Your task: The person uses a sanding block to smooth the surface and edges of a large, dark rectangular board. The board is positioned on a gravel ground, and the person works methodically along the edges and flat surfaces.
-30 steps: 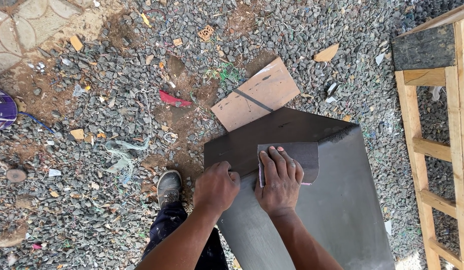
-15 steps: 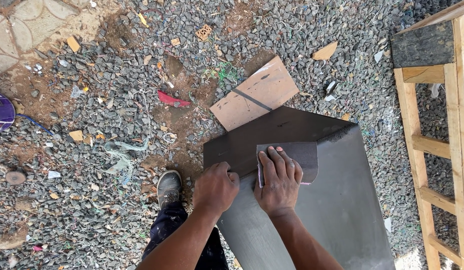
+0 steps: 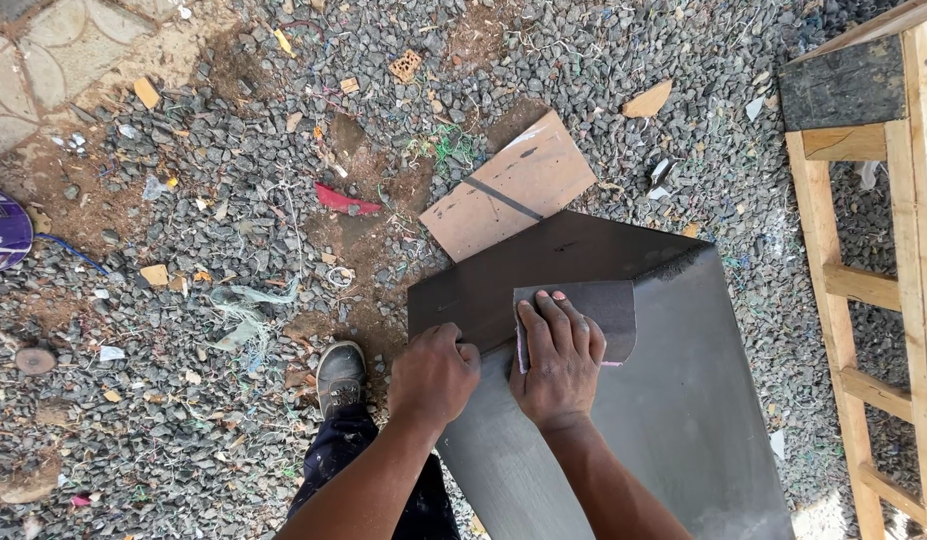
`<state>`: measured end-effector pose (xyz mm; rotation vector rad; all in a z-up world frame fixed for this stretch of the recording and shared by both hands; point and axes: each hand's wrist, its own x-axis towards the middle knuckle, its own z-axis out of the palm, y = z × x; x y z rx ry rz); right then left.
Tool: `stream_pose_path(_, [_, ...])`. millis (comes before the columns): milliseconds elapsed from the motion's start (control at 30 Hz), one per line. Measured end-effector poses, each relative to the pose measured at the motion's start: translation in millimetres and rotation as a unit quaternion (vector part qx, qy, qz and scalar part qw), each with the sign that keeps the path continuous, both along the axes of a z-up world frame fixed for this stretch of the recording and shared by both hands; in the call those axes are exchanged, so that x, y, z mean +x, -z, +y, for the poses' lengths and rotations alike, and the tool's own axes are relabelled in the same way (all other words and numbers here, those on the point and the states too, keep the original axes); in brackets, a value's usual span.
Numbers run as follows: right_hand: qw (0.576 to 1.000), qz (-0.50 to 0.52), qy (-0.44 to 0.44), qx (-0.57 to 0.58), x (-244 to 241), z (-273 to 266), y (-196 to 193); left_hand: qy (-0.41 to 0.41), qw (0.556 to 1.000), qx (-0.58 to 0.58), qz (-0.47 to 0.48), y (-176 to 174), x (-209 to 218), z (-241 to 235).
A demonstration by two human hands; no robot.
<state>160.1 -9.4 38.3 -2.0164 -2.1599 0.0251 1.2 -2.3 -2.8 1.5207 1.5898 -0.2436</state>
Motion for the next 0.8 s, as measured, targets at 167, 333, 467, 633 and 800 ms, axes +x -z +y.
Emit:
stream_pose_path(167, [1.0,0.003,-0.002,-0.002,0.1,0.9,-1.9,-0.006,1.0,0.002,-0.009,-3.2,-1.2,0.2])
stream_pose_path(333, [1.0,0.003,0.005,0.001,-0.7,1.2,-0.8,-0.001,1.0,0.003,0.0,-2.3,-1.4,0.7])
stream_pose_path(467, [1.0,0.003,-0.005,-0.005,2.4,0.2,0.7,-0.002,1.0,0.001,0.0,-3.3,-0.8,2.4])
stream_pose_path(633, [1.0,0.005,-0.004,-0.003,2.4,-0.8,1.9,-0.003,1.0,-0.001,0.0,-6.0,-0.8,2.5])
stream_pose_path(800, [1.0,0.006,-0.003,-0.009,1.3,-0.1,-0.1,-0.005,1.0,-0.002,0.007,-9.8,-1.2,5.0])
